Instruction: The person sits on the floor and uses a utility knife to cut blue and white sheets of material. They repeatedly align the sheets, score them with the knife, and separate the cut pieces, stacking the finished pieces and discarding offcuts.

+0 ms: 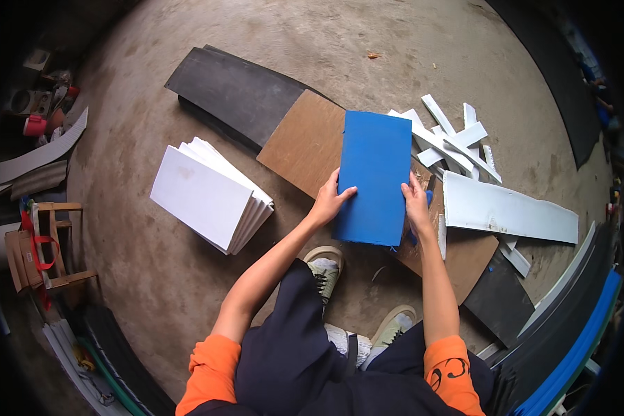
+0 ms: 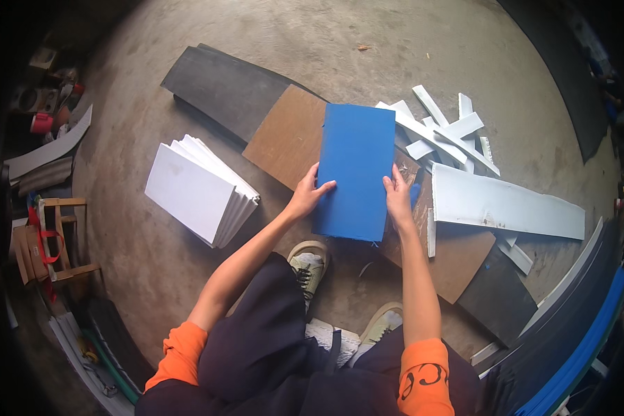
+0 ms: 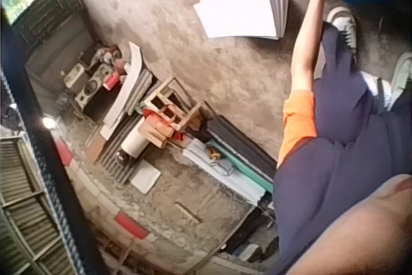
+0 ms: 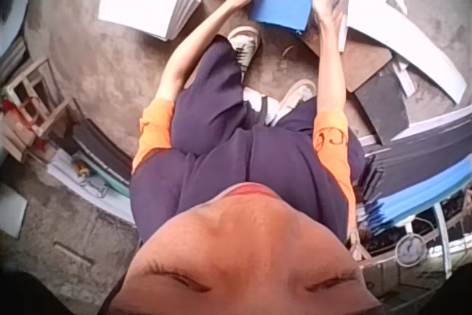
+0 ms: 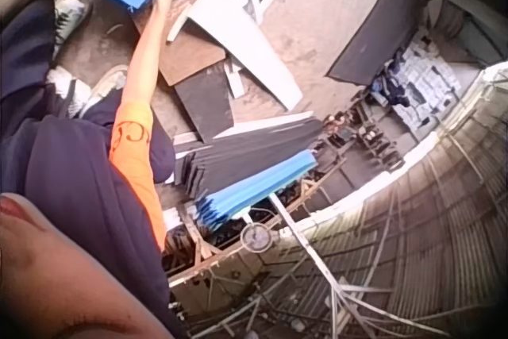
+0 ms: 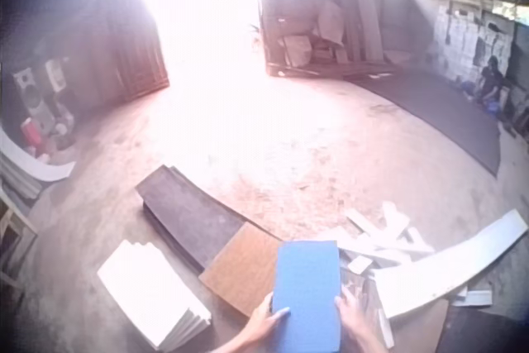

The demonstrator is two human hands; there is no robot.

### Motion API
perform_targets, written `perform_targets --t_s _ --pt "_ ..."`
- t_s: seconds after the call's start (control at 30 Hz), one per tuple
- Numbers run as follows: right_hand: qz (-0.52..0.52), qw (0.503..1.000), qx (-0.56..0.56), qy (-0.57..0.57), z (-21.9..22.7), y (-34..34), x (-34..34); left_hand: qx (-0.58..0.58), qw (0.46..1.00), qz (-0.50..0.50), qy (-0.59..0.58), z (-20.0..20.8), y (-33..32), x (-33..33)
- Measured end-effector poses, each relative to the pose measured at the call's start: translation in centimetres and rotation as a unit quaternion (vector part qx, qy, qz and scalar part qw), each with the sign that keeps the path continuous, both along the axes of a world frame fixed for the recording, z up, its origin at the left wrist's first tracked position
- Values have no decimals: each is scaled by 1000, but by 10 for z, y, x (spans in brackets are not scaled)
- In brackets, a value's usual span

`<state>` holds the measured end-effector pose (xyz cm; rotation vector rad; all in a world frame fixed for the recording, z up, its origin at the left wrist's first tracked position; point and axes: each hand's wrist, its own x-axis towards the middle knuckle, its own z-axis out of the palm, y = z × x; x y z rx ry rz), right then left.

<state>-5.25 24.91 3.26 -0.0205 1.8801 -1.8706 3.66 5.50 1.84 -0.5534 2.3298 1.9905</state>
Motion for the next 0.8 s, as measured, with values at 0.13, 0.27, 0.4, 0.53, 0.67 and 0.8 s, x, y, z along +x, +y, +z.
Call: perform_targets --t_s 0.13,0.27,0.4,0.53,0.67,0.8 --pt "-21 917 308 253 -1 -2 1 176 983 38 36 -1 -23 3" --pt "-59 928 313 191 -11 4 9 204 976 70 44 -2 -32 4" --pt "-64 939 291 169 -19 5 8 201 977 66 35 0 -29 -4" --pt "-72 949 272 139 -18 6 7 157 986 44 29 4 -24 -12" --pt "-78 950 278 122 -18 8 6 145 989 41 -4 8 -15 -18" --pt "-77 954 266 115 -19 6 10 149 988 45 -5 -3 -16 -15"
